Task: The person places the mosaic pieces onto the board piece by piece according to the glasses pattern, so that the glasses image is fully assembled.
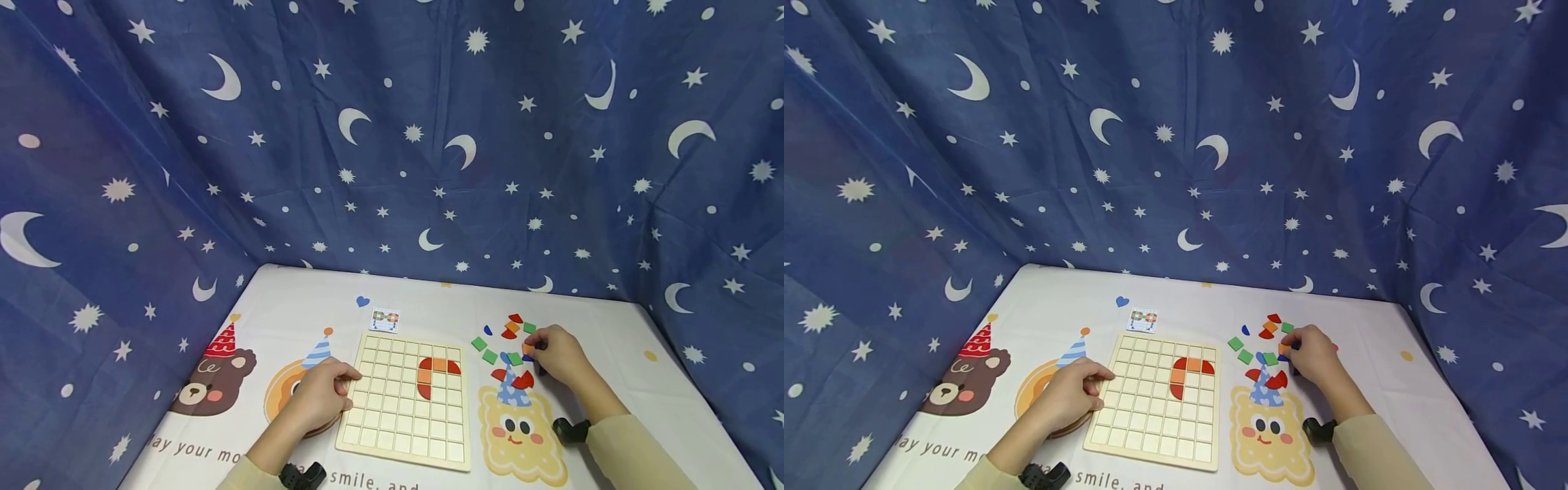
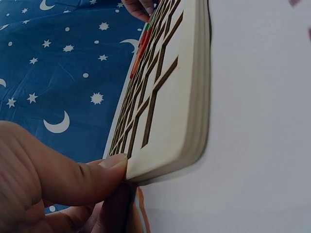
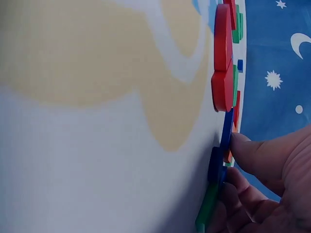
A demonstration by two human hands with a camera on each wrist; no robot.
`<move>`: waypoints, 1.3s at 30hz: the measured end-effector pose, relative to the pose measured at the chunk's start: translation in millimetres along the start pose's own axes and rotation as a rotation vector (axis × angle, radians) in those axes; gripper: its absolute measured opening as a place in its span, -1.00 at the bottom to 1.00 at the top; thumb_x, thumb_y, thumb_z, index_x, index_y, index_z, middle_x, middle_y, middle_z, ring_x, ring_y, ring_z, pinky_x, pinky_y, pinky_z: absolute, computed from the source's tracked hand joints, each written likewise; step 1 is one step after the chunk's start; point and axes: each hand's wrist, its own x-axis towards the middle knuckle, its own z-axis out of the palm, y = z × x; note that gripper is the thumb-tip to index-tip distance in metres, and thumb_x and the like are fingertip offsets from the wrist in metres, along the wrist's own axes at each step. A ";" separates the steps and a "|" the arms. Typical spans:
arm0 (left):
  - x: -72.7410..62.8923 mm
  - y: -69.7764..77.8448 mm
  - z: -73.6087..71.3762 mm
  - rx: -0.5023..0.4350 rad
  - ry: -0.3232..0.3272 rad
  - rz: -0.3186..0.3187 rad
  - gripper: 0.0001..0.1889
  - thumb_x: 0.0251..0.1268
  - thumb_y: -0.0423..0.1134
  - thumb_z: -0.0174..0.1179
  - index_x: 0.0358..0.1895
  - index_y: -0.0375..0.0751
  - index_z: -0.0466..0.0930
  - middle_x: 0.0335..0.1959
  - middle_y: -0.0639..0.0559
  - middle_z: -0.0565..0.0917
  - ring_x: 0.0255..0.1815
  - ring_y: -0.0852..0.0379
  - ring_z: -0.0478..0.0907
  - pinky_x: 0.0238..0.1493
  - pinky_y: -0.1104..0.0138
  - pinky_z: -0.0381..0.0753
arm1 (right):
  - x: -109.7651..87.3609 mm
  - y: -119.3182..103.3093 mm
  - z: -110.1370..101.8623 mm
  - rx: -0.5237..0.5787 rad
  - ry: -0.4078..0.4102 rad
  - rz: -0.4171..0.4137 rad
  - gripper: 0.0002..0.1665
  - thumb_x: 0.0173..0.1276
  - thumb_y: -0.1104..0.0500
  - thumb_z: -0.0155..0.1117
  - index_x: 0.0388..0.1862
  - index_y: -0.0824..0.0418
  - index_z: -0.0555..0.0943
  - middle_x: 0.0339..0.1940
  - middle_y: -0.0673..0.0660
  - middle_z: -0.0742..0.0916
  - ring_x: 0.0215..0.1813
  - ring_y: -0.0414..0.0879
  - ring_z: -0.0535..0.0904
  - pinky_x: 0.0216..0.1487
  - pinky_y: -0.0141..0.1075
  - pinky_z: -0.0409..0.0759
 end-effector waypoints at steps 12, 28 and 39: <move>0.3 -0.6 2.6 0.002 0.005 -0.002 -0.50 -0.08 -0.57 0.56 -0.03 -0.02 0.84 -0.38 0.09 0.56 -0.42 0.21 0.45 -0.31 0.35 0.45 | -10.4 -3.7 2.8 0.074 0.022 0.017 -0.86 0.44 0.37 0.39 -0.08 0.22 0.71 -0.21 0.19 0.72 -0.12 0.08 0.56 -0.15 -0.23 0.67; -0.5 -0.2 0.9 -0.002 0.002 -0.008 -0.51 -0.06 -0.56 0.55 -0.02 -0.01 0.83 -0.37 0.09 0.56 -0.41 0.21 0.46 -0.30 0.35 0.45 | -44.0 -51.7 8.8 0.207 0.034 -0.072 -0.85 0.44 0.31 0.45 -0.07 0.16 0.81 -0.15 0.17 0.79 -0.15 0.03 0.57 -0.32 -0.37 0.63; -0.9 0.1 0.5 -0.017 0.006 -0.013 -0.50 -0.08 -0.57 0.55 -0.03 -0.02 0.84 -0.36 0.08 0.57 -0.40 0.21 0.46 -0.30 0.36 0.45 | -64.2 -91.2 34.0 0.298 -0.035 -0.073 -0.83 0.38 0.35 0.49 -0.21 0.07 0.82 -0.30 0.04 0.78 -0.30 -0.05 0.57 -0.37 -0.33 0.59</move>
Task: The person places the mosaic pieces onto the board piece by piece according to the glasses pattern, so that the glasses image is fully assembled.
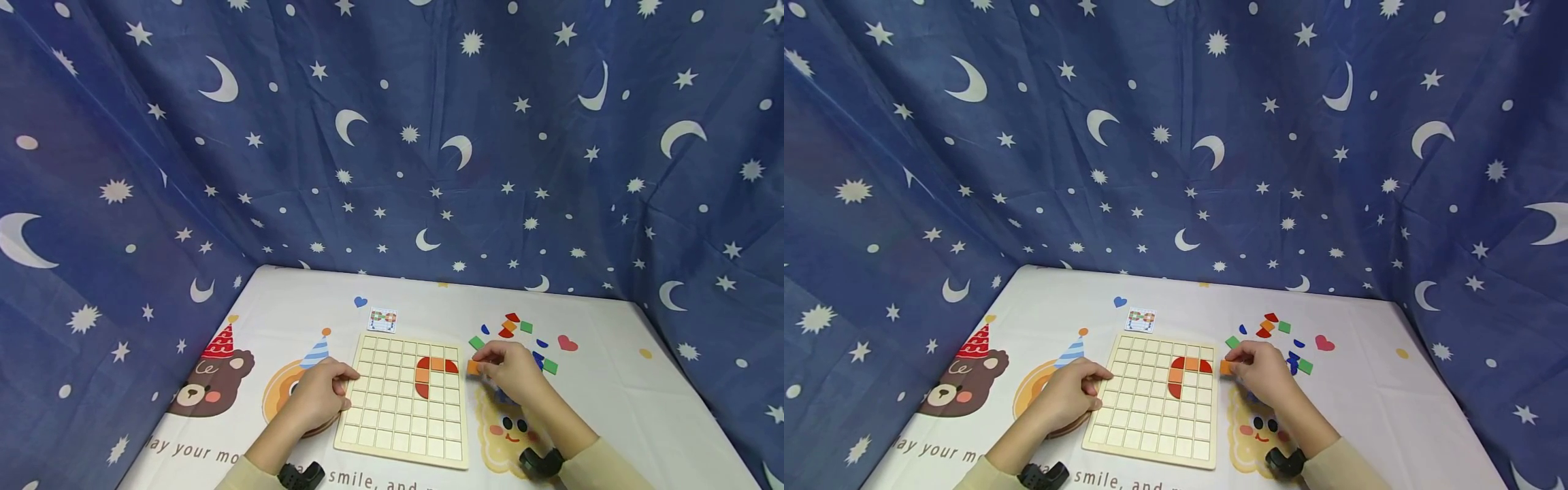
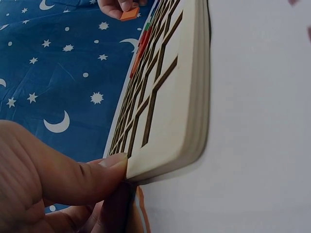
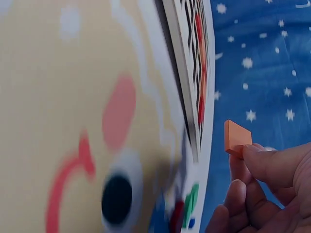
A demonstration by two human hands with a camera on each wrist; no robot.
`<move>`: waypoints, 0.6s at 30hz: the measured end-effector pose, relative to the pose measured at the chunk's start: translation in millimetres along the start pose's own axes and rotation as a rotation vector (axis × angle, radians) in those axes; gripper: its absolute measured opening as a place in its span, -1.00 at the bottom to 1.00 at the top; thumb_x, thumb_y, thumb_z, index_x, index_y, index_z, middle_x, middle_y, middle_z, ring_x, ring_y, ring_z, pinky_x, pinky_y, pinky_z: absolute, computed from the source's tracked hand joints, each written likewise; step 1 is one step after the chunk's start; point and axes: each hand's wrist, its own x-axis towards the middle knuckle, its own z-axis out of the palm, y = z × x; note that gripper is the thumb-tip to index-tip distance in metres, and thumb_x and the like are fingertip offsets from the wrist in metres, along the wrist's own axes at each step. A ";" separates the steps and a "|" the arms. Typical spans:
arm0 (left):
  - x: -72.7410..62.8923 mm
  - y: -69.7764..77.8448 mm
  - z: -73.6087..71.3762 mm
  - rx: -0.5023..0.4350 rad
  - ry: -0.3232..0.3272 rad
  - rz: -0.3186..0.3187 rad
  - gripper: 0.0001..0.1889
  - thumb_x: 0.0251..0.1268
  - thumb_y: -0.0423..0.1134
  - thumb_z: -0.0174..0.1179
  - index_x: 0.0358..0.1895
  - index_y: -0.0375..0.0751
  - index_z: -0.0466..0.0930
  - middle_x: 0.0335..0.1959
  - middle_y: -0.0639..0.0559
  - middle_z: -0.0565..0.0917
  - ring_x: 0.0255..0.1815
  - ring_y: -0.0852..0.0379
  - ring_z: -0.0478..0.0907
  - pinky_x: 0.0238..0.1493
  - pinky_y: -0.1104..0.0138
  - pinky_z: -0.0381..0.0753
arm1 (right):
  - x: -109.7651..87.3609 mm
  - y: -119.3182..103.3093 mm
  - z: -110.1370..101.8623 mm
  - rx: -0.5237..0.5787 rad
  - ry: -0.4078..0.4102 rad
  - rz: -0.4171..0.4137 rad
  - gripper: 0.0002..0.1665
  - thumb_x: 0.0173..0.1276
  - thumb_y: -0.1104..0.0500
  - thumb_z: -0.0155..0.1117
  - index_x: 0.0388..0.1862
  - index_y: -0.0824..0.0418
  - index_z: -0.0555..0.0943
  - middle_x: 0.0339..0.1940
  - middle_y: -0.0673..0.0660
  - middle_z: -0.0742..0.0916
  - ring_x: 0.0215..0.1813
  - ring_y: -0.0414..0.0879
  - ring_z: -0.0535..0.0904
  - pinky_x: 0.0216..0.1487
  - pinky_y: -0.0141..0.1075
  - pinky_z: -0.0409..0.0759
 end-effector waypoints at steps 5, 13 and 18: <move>-0.8 0.1 0.0 0.001 -0.004 0.003 -0.50 -0.08 -0.57 0.56 -0.03 -0.02 0.84 -0.36 0.08 0.57 -0.40 0.21 0.46 -0.30 0.36 0.45 | -8.9 -12.4 16.8 0.068 -0.038 0.006 -0.81 0.36 0.37 0.49 -0.24 0.07 0.80 -0.36 0.06 0.74 -0.41 -0.05 0.54 -0.52 -0.34 0.52; -0.1 -2.0 1.4 0.005 -0.004 -0.005 -0.50 -0.07 -0.56 0.57 -0.04 0.00 0.83 -0.35 0.10 0.57 -0.40 0.21 0.47 -0.31 0.36 0.46 | -15.8 -20.2 44.6 0.073 -0.070 -0.023 -0.76 0.32 0.37 0.54 -0.32 0.00 0.80 -0.31 -0.02 0.76 -0.24 -0.08 0.55 -0.35 -0.36 0.56; 1.3 -1.4 1.7 0.006 -0.008 -0.004 -0.50 -0.08 -0.56 0.57 -0.03 -0.01 0.83 -0.36 0.10 0.56 -0.40 0.20 0.46 -0.30 0.35 0.46 | -18.2 -19.4 56.4 0.042 -0.086 -0.065 -0.76 0.33 0.35 0.54 -0.36 -0.03 0.79 -0.37 -0.08 0.75 -0.22 -0.12 0.56 -0.21 -0.37 0.55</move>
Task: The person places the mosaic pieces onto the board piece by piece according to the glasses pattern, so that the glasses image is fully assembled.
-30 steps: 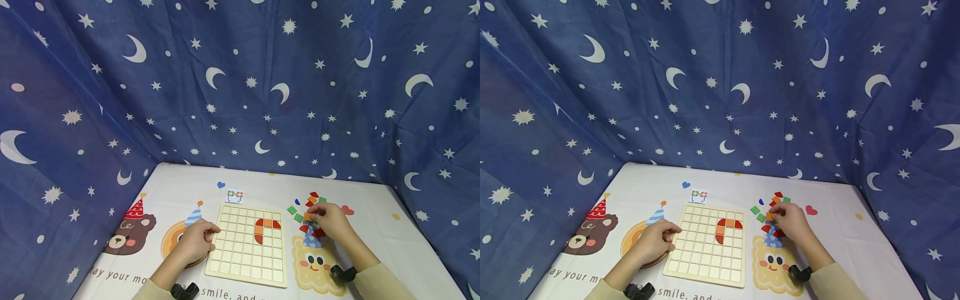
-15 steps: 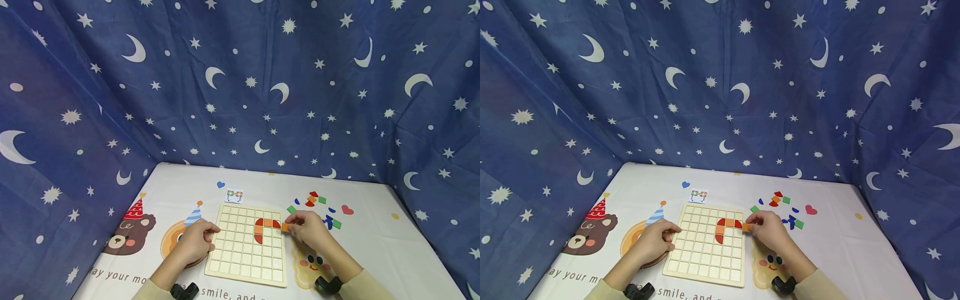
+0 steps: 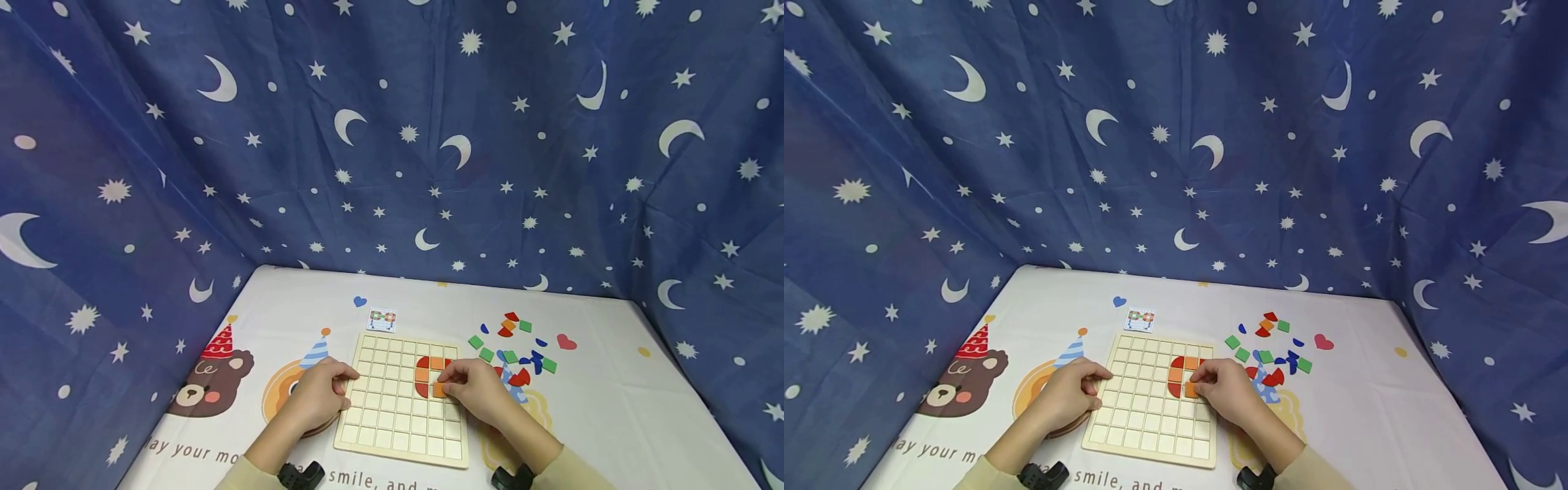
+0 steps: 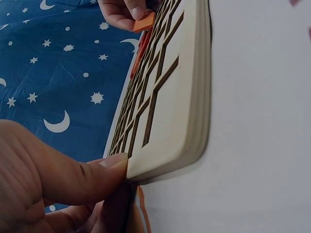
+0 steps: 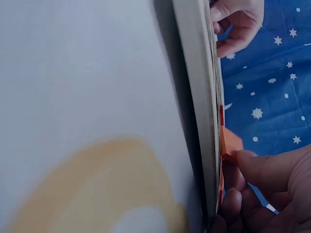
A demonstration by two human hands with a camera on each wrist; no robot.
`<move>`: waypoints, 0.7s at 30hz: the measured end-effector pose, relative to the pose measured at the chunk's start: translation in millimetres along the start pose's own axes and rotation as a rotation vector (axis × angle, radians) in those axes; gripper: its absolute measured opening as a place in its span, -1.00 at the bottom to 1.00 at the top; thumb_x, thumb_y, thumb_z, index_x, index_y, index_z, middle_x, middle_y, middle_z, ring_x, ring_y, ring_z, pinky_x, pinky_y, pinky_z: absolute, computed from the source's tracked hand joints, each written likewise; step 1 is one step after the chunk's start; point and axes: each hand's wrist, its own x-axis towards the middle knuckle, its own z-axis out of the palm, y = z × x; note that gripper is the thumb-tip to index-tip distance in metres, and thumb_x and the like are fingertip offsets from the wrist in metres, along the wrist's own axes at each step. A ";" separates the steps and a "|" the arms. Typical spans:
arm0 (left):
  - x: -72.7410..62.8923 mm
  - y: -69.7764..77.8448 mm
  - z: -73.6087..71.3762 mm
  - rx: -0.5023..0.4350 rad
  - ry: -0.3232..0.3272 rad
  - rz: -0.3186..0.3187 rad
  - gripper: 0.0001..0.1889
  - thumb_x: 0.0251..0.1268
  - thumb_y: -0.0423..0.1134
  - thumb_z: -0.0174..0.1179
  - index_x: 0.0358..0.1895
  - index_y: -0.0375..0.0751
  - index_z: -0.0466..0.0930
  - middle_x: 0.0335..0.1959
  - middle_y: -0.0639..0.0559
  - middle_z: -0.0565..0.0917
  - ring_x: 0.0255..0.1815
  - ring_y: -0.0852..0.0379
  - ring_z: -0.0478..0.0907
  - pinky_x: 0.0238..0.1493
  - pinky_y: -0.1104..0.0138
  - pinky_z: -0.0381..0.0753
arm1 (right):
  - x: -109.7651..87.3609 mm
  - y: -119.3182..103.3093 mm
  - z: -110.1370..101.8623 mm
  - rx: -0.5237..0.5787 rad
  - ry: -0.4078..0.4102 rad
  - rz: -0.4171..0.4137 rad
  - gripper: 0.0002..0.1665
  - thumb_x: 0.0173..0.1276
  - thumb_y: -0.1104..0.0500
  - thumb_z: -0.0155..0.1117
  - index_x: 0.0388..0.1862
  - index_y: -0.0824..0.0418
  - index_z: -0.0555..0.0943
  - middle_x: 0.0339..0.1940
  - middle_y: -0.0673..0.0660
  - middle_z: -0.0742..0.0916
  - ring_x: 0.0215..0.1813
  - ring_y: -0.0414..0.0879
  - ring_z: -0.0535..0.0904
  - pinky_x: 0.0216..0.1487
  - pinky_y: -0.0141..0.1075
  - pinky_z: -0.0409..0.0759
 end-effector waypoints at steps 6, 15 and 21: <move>-0.3 0.5 -1.2 0.003 -0.003 -0.004 -0.50 -0.07 -0.56 0.57 -0.03 0.00 0.83 -0.37 0.09 0.55 -0.40 0.18 0.46 -0.30 0.34 0.45 | -0.2 -0.9 4.8 -0.058 -0.011 -0.029 -0.84 0.33 0.29 0.57 -0.32 0.01 0.80 -0.38 -0.09 0.72 -0.26 -0.14 0.56 -0.22 -0.38 0.53; -1.0 3.0 -1.7 0.004 0.001 0.001 -0.50 -0.07 -0.56 0.57 -0.02 -0.02 0.83 -0.35 0.09 0.57 -0.40 0.20 0.47 -0.29 0.35 0.45 | -0.8 -0.1 5.0 -0.114 -0.040 -0.060 -0.76 0.25 0.28 0.62 -0.29 -0.08 0.79 -0.28 -0.10 0.70 -0.21 -0.15 0.55 -0.15 -0.34 0.54; -1.9 4.2 -2.0 0.003 -0.002 0.000 -0.51 -0.07 -0.56 0.57 -0.02 -0.04 0.83 -0.35 0.08 0.57 -0.39 0.19 0.47 -0.30 0.34 0.45 | -0.7 0.1 5.2 -0.152 -0.056 -0.084 -0.74 0.26 0.25 0.63 -0.28 -0.15 0.81 -0.21 -0.13 0.70 -0.14 -0.15 0.55 -0.01 -0.23 0.55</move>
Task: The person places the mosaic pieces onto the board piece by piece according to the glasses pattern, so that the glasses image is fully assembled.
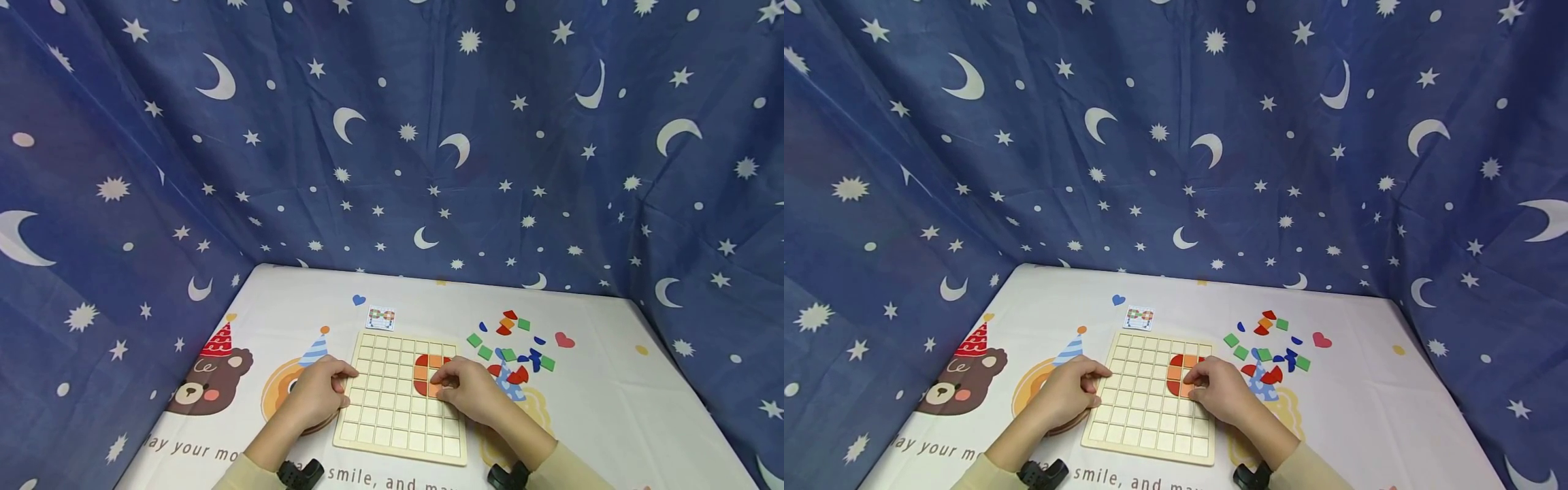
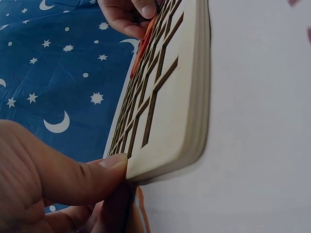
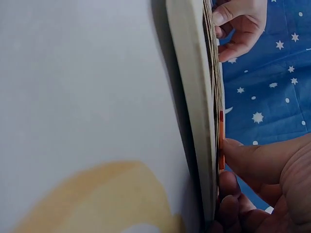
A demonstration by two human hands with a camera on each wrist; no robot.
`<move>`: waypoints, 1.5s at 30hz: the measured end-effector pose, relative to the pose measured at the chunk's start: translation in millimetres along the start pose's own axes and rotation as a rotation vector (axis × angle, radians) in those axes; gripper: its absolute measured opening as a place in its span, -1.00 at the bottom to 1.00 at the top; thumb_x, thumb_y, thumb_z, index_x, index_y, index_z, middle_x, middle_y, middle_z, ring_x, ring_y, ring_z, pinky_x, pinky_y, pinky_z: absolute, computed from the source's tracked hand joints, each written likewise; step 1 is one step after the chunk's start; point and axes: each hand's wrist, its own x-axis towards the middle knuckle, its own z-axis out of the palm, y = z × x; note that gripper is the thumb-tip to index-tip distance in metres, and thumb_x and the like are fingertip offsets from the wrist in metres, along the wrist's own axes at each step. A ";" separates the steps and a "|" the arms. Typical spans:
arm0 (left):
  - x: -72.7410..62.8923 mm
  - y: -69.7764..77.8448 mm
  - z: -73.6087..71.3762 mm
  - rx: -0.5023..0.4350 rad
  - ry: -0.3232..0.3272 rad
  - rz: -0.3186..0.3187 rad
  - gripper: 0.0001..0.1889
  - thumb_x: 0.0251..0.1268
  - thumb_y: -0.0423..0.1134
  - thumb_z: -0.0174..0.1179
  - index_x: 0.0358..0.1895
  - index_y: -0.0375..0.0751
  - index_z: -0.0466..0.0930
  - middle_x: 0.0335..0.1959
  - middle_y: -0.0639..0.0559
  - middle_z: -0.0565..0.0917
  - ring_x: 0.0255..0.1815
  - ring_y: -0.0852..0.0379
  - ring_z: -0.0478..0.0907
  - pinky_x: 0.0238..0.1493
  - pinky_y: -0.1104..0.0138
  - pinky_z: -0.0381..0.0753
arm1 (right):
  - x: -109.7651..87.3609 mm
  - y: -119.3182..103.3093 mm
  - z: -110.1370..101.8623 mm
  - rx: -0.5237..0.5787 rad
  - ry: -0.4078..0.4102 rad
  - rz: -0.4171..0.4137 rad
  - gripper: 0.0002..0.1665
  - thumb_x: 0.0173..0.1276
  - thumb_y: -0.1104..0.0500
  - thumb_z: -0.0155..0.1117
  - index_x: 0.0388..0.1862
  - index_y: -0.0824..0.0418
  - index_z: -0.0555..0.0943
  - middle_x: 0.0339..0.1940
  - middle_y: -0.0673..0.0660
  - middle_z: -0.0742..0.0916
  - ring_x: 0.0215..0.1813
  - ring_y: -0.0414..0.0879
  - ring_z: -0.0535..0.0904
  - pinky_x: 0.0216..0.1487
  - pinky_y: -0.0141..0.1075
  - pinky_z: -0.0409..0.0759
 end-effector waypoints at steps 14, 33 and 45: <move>1.5 -0.8 2.5 -0.007 0.000 -0.008 -0.51 -0.07 -0.58 0.55 -0.03 -0.03 0.83 -0.37 0.08 0.55 -0.39 0.18 0.45 -0.32 0.35 0.45 | -2.5 5.8 -1.7 0.009 0.029 -0.018 -0.74 0.29 0.27 0.61 -0.27 -0.14 0.81 -0.24 -0.16 0.71 -0.18 -0.18 0.54 -0.11 -0.35 0.53; 0.7 -0.4 1.1 -0.012 0.002 -0.015 -0.51 -0.07 -0.58 0.54 -0.04 -0.03 0.83 -0.36 0.09 0.55 -0.38 0.19 0.45 -0.29 0.36 0.45 | -12.9 40.4 -41.7 0.065 0.132 0.122 -0.75 0.29 0.36 0.56 -0.17 0.04 0.79 -0.24 -0.03 0.79 -0.21 -0.11 0.57 -0.24 -0.39 0.58; 0.2 0.1 -0.6 -0.025 0.007 -0.003 -0.50 -0.08 -0.59 0.54 -0.04 -0.03 0.83 -0.35 0.06 0.57 -0.39 0.22 0.46 -0.29 0.36 0.46 | -23.8 75.3 -72.3 -0.007 0.149 0.214 -0.81 0.35 0.32 0.53 -0.09 0.14 0.79 -0.28 0.04 0.71 -0.20 -0.06 0.54 -0.27 -0.41 0.54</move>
